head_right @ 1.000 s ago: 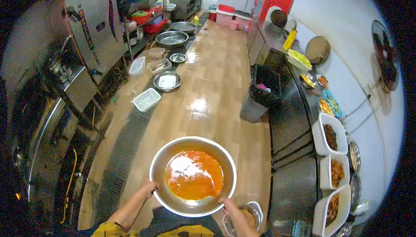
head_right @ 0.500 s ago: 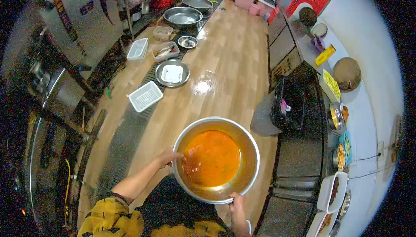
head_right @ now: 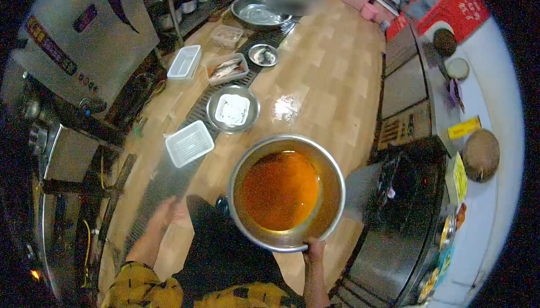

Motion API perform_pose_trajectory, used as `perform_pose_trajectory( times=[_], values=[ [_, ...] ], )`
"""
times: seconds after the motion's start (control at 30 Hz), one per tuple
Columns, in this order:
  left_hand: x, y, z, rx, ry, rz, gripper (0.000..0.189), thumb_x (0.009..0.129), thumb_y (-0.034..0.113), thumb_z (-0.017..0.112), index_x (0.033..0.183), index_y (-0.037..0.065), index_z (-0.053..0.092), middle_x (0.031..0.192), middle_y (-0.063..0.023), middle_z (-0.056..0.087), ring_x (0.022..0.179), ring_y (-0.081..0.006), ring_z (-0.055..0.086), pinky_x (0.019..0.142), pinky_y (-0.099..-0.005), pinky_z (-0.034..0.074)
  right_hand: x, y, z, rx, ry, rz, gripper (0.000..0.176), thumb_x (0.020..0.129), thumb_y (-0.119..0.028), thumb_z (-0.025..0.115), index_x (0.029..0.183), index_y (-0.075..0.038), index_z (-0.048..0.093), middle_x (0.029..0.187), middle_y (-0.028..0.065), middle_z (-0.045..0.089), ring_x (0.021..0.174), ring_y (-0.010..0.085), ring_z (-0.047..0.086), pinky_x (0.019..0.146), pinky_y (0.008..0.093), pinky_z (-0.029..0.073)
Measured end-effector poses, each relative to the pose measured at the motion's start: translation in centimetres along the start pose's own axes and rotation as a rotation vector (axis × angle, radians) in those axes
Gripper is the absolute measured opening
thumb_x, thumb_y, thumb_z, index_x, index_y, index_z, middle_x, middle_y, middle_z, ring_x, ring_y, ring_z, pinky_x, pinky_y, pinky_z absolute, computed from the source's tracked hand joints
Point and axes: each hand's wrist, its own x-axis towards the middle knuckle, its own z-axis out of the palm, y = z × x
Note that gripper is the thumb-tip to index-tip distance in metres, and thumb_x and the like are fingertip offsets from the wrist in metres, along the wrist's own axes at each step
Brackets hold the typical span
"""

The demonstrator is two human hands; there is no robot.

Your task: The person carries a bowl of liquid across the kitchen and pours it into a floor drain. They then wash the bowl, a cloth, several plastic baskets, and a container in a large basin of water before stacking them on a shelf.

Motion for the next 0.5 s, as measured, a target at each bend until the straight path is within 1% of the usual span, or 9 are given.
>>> perform_pose_trajectory(
  times=[0.1,0.17,0.2,0.23,0.27,0.3,0.33,0.43,0.5],
  values=[
    [1.3,4.8,1.6,-0.005,0.057,0.128,0.037,0.081,0.030,0.055,0.108,0.008,0.044,0.084,-0.0114,0.057,0.072,-0.0292,0.060,0.058,-0.0488,0.051,7.2,-1.0,3.2,0.077,0.053,0.070,0.031,0.059,0.008,0.050,0.088,-0.001,0.049,0.064,0.0035,0.049,0.051,0.0156,0.051,0.048,0.0270,0.045],
    [5.9,8.7,2.4,-0.040,0.050,0.133,0.032,0.080,0.028,0.056,0.104,0.008,0.046,0.078,-0.0084,0.057,0.068,-0.0271,0.060,0.056,-0.0475,0.050,9.9,-3.5,7.9,0.028,0.062,-0.018,0.025,0.059,0.007,0.051,0.083,-0.002,0.049,0.063,0.0035,0.048,0.051,0.0150,0.050,0.048,0.0270,0.044],
    [9.9,9.9,2.2,-0.118,-0.012,0.060,0.028,0.080,0.025,0.055,0.100,0.008,0.047,0.076,-0.0073,0.056,0.064,-0.0244,0.058,0.054,-0.0444,0.049,13.4,-2.9,6.3,0.034,0.017,0.042,0.052,0.057,0.010,0.051,0.107,0.000,0.041,0.093,0.0109,0.050,0.072,0.0239,0.056,0.059,0.0350,0.052],
    [12.4,10.3,2.3,-0.196,-0.066,-0.028,0.023,0.080,0.023,0.055,0.096,0.008,0.048,0.074,-0.0062,0.055,0.059,-0.0218,0.057,0.051,-0.0412,0.049,15.3,-3.1,6.6,0.015,0.026,0.056,0.052,0.057,0.010,0.051,0.107,0.000,0.041,0.093,0.0109,0.050,0.072,0.0239,0.056,0.059,0.0350,0.052],
    [6.1,15.5,11.7,0.065,0.267,0.106,0.013,0.079,0.018,0.052,0.087,0.009,0.048,0.066,-0.0037,0.051,0.049,-0.0147,0.049,0.043,-0.0325,0.045,17.7,-3.5,7.4,0.009,0.043,0.077,0.044,0.057,0.010,0.052,0.099,0.000,0.044,0.088,0.0103,0.051,0.069,0.0229,0.056,0.058,0.0349,0.051],
    [8.9,17.2,12.6,0.126,0.202,0.143,0.010,0.078,0.017,0.051,0.083,0.009,0.049,0.063,-0.0028,0.049,0.047,-0.0128,0.047,0.041,-0.0297,0.043,20.2,-4.1,8.5,0.007,0.060,0.097,0.036,0.057,0.009,0.053,0.092,0.000,0.047,0.082,0.0097,0.052,0.066,0.0218,0.056,0.056,0.0347,0.051],
    [11.6,18.1,13.0,0.194,0.140,0.166,0.007,0.078,0.015,0.050,0.080,0.008,0.049,0.060,-0.0018,0.047,0.045,-0.0110,0.044,0.038,-0.0269,0.041,19.7,-6.1,14.0,0.025,0.132,-0.037,0.016,0.059,0.005,0.055,0.072,-0.001,0.049,0.065,0.0060,0.050,0.056,0.0185,0.052,0.053,0.0329,0.047],
    [18.3,19.7,15.7,0.474,0.150,0.483,0.011,0.075,0.014,0.051,0.076,0.006,0.058,0.057,-0.0007,0.048,0.045,-0.0090,0.045,0.036,-0.0249,0.039,25.9,-7.2,15.8,-0.152,0.074,0.062,0.014,0.060,0.004,0.052,0.067,-0.005,0.046,0.059,0.0035,0.046,0.051,0.0165,0.049,0.047,0.0277,0.043],
    [23.3,19.7,15.7,0.589,0.223,0.415,0.016,0.073,0.016,0.053,0.082,0.004,0.060,0.062,-0.0044,0.054,0.051,-0.0128,0.051,0.041,-0.0274,0.043,29.1,-7.5,18.4,-0.077,0.175,0.097,0.010,0.061,0.003,0.053,0.063,-0.005,0.047,0.059,0.0039,0.048,0.051,0.0170,0.050,0.049,0.0282,0.044]
  ],
)
